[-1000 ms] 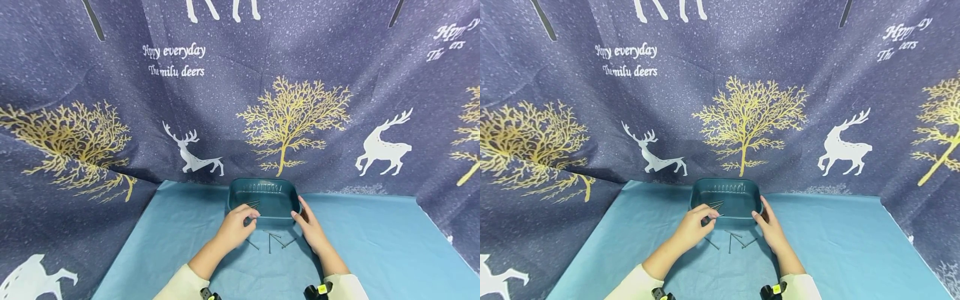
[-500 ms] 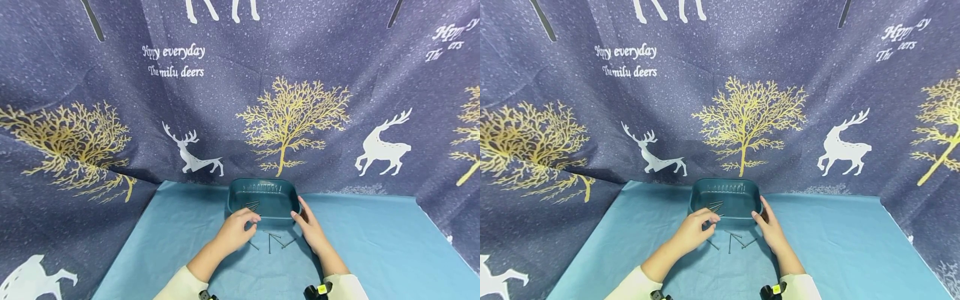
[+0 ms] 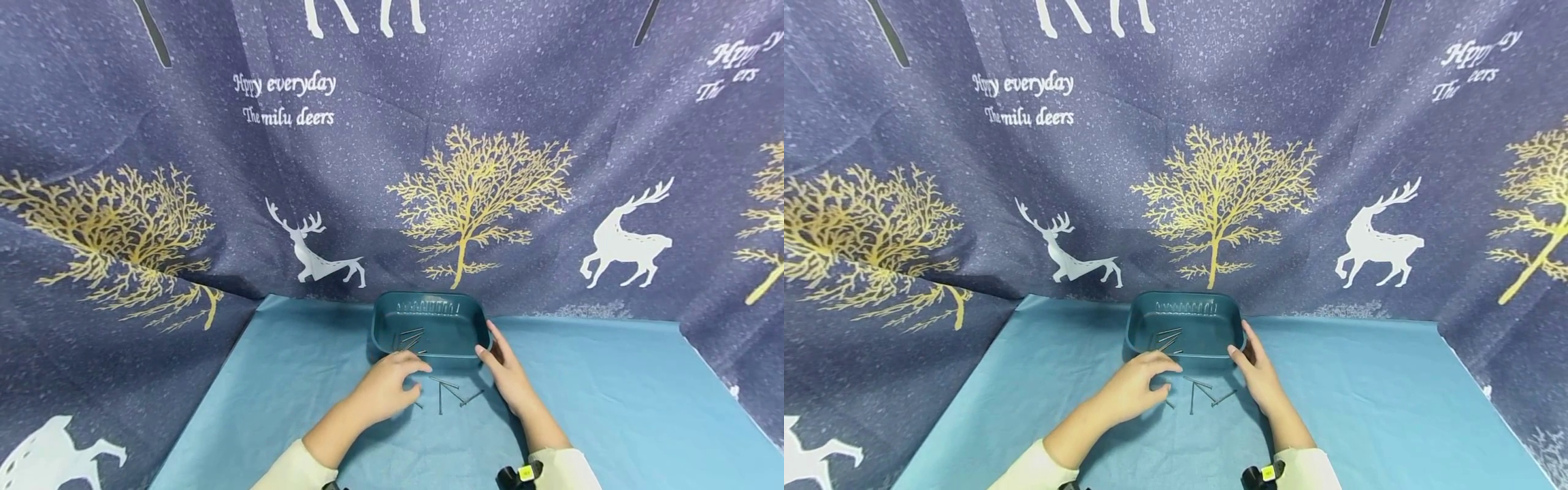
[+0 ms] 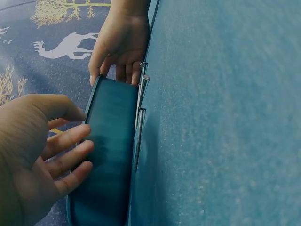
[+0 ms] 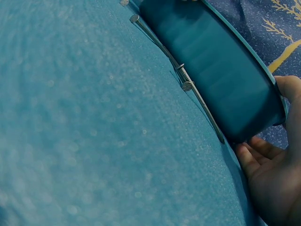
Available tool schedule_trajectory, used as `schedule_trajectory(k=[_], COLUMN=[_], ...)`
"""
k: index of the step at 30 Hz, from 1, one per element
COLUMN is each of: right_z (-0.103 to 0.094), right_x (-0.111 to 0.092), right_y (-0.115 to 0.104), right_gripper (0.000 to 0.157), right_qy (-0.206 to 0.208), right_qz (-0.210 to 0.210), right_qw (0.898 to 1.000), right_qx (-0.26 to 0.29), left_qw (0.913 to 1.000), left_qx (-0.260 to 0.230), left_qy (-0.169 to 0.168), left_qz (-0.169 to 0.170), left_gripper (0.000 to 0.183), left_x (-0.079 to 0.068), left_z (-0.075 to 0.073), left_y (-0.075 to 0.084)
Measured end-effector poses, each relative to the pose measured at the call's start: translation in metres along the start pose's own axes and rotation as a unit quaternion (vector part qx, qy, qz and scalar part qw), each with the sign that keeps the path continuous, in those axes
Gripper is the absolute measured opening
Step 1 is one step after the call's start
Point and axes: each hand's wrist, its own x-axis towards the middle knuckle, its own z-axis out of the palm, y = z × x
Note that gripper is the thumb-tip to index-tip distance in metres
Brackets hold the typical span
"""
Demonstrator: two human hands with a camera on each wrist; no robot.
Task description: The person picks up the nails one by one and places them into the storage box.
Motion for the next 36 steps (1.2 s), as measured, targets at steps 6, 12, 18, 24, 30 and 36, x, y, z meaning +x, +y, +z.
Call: schedule_trajectory(k=[6,12,18,24,30,36], right_z=[0.0,-0.001,-0.001,0.0,0.0,-0.001], right_x=[-0.001,-0.001,0.0,0.001,0.001,0.002], right_y=[-0.001,-0.001,0.0,0.002,0.003,0.003], right_gripper=[0.073,0.074,0.073,0.072,0.068,0.071], right_qy=[-0.003,-0.003,-0.003,-0.002,-0.003,-0.004], right_qz=[0.009,0.008,0.01,0.008,0.004,0.005], right_qw=[1.0,1.0,1.0,1.0,1.0,1.0], right_qx=[-0.005,-0.001,0.004,0.004,0.008,0.007], left_qw=[0.9988,0.9963,0.994,0.9919,0.9903,0.9915], left_qx=[0.024,0.039,0.048,0.069,0.083,0.089], left_qy=[-0.042,-0.076,-0.097,-0.106,-0.11,-0.094], left_qz=[0.005,-0.009,-0.014,-0.015,-0.016,-0.001], left_gripper=[0.036,0.038,0.037,0.033,0.021,0.015], left_x=[-0.002,-0.003,-0.004,-0.004,-0.005,-0.005], left_z=[0.003,0.008,0.011,0.013,0.014,0.015], left_y=[-0.004,-0.007,-0.009,-0.01,-0.007,-0.006])
